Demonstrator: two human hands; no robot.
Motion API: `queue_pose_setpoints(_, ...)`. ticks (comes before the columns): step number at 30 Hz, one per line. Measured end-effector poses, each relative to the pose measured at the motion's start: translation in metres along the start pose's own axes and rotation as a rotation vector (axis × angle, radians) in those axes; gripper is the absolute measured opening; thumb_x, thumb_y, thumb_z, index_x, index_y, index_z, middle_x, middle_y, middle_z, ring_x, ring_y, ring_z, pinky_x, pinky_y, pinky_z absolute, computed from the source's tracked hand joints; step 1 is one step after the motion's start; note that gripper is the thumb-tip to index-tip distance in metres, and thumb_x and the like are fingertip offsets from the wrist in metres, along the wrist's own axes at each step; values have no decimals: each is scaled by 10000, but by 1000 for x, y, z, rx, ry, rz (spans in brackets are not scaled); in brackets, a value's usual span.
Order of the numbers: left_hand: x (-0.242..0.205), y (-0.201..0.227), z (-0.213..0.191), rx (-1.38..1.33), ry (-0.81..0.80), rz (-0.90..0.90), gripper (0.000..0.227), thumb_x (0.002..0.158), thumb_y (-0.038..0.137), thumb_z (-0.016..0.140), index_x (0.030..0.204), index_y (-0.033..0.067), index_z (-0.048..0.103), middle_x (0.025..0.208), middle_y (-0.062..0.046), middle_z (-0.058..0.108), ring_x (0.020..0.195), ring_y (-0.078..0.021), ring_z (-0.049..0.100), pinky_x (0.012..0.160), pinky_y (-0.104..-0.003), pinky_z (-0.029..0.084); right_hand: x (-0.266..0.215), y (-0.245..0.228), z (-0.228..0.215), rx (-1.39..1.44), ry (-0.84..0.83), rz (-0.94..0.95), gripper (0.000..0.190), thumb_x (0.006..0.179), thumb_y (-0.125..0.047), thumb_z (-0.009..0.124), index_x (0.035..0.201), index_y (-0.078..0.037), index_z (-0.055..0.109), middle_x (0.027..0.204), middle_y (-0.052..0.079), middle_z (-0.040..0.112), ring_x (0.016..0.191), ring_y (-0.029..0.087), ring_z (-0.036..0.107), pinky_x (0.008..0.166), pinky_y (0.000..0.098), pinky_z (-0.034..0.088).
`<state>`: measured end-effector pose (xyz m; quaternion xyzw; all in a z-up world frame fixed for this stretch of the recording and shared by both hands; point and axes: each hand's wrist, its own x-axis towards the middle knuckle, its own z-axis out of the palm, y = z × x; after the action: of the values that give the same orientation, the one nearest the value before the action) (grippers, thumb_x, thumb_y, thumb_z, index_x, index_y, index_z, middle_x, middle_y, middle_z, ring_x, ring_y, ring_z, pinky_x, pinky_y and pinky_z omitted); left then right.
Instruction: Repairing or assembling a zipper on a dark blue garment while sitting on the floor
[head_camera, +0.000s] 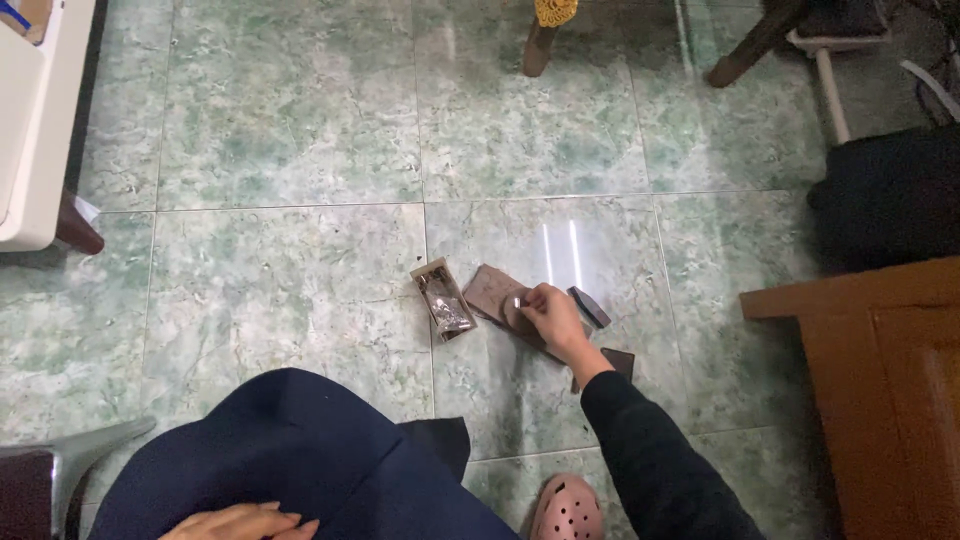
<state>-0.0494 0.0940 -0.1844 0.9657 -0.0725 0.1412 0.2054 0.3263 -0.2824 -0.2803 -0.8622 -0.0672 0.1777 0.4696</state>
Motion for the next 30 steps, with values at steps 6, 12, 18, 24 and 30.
queue_pose_setpoints(6,-46,-4,47,-43,-60,-609,322,332,419,916,570,258,769,601,144,762,640,-18,723,811,-193,551,1,-4,16,-155,104,14,150,747,-46,744,790,-9,606,742,65,581,618,182,562,619,298,503)
queue_pose_setpoints(12,-13,11,18,-58,-126,-475,264,393,483,894,561,322,768,588,181,775,684,1,747,709,-222,578,-4,2,18,-191,95,-56,118,799,-43,699,748,-20,596,812,55,526,611,185,530,615,319,477)
queue_pose_setpoints(18,-27,3,32,-17,-147,-517,330,392,541,887,601,316,766,647,194,782,742,-3,742,816,-241,558,-7,4,15,-314,67,-155,57,773,-45,656,792,-31,605,869,56,552,669,252,573,663,350,481)
queue_pose_setpoints(24,23,23,0,-77,117,-52,227,527,392,861,699,330,727,714,246,709,713,7,704,653,-190,553,-5,10,10,-259,1,-107,36,734,-26,656,755,-13,629,854,56,557,647,212,564,642,315,480)
queue_pose_setpoints(30,80,79,-40,-41,107,-239,219,491,340,873,579,235,703,617,151,720,699,-52,722,655,-243,552,-18,-38,-3,-103,103,72,38,751,-50,640,750,-16,655,714,50,643,627,167,577,635,290,496)
